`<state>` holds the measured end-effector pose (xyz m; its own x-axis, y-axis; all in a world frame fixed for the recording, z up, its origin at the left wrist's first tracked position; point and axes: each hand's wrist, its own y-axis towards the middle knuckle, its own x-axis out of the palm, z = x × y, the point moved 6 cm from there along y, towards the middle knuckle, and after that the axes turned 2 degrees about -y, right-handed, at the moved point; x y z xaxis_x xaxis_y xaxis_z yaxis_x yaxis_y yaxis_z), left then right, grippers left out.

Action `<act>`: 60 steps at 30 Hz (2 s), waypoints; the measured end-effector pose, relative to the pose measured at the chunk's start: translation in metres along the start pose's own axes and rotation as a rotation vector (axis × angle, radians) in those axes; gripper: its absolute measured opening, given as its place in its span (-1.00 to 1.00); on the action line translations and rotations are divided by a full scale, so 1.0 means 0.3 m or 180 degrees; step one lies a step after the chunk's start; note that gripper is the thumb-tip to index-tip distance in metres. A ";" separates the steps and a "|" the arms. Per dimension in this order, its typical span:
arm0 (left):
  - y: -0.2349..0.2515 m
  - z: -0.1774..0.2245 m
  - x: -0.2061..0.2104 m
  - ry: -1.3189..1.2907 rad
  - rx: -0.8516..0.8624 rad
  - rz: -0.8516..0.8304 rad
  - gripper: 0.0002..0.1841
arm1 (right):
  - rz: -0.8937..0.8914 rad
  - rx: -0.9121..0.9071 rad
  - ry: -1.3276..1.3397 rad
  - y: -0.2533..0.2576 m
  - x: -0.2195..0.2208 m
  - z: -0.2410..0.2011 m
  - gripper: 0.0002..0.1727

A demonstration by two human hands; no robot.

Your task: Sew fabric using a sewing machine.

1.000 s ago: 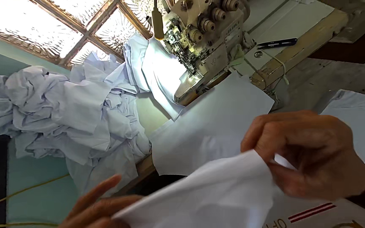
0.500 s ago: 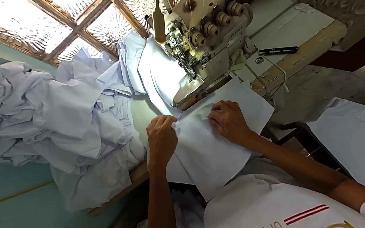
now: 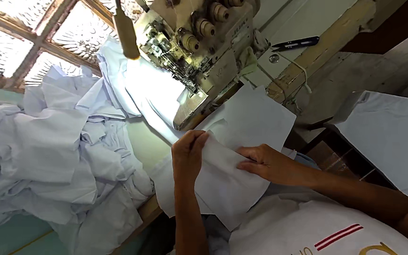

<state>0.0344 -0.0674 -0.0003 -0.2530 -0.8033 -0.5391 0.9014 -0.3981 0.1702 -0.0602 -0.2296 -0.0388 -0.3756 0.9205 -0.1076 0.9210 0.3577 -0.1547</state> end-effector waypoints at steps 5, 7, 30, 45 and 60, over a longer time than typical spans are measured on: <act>0.058 -0.057 0.094 0.0974 0.0371 0.0145 -0.80 | 0.0266 0.0661 0.0829 -0.033 -0.004 0.134 -0.67; 0.073 -0.075 0.131 0.1086 0.0436 0.0077 -0.80 | 0.0370 0.0861 0.1010 -0.025 -0.006 0.159 -0.65; 0.110 -0.085 0.174 0.1097 -0.0279 -0.0206 -0.92 | 0.1082 -0.0938 -0.1847 0.037 0.005 0.079 -0.67; -0.121 0.057 -0.209 -0.0706 0.1175 0.1055 -0.88 | 0.1239 -0.1868 -0.1265 -0.053 -0.038 -0.108 -0.71; -0.027 0.105 -0.236 -0.0239 0.1152 0.1971 -0.92 | 0.2206 -0.1543 -0.1068 0.003 -0.071 -0.202 -0.81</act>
<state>0.0341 -0.0212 0.0625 0.2317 -0.9521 -0.1993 0.7174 0.0290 0.6960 -0.0451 -0.2394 0.0229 0.3379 0.8870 -0.3146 0.8660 -0.1622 0.4730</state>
